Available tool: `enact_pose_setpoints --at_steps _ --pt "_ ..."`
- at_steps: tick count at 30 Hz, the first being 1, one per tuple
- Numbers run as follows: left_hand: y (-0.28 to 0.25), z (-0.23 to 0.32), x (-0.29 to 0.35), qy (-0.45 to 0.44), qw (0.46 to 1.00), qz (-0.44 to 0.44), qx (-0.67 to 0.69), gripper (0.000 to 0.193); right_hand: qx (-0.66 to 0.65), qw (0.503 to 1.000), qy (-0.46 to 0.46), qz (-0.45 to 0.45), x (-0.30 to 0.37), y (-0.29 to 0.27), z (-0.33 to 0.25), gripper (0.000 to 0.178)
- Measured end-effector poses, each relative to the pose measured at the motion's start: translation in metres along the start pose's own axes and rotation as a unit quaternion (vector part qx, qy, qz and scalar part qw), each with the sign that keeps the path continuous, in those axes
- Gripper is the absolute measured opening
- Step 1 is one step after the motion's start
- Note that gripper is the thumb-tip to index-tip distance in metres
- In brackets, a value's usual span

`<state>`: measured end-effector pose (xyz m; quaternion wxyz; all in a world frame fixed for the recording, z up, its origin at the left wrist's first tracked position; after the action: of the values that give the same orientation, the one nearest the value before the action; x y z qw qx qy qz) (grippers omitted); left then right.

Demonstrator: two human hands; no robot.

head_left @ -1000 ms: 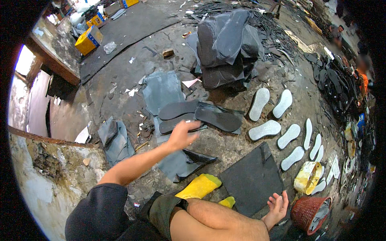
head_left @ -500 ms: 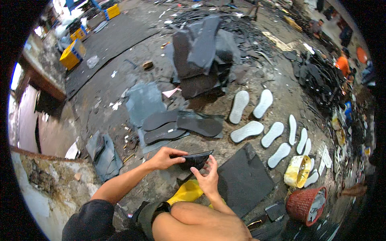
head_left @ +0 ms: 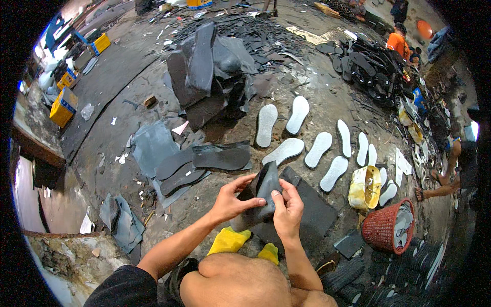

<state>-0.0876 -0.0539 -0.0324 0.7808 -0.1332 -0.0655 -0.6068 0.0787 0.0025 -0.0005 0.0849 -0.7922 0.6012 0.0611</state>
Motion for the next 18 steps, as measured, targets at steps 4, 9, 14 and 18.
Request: enact_pose_setpoints --at_steps 4,9,14,18 --pt "0.007 0.016 -0.012 -0.094 0.983 -0.091 0.127 0.061 0.118 0.992 -0.028 0.020 -0.004 -0.024 -0.022 0.025" --pt "0.040 0.032 -0.012 0.057 0.996 -0.008 0.064 0.063 0.206 0.968 -0.143 -0.006 0.011 -0.036 -0.034 0.024" --pt "0.040 0.037 -0.020 -0.068 0.979 -0.186 0.058 0.060 0.119 0.993 -0.015 -0.003 0.006 -0.075 -0.016 0.027" --pt "0.033 0.036 -0.036 -0.116 0.949 -0.291 0.027 0.056 -0.061 0.986 0.099 -0.116 0.002 -0.128 -0.009 0.060"
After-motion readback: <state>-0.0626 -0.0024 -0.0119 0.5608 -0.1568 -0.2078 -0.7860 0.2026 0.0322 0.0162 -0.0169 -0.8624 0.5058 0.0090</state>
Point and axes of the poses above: each hand's wrist, its own x-axis away from the middle knuckle, its own y-axis out of the palm, z = x × y, the point moved 1 cm from there along -x, towards the middle knuckle, and after that the axes turned 12 degrees about -y, right-handed, at the moved point
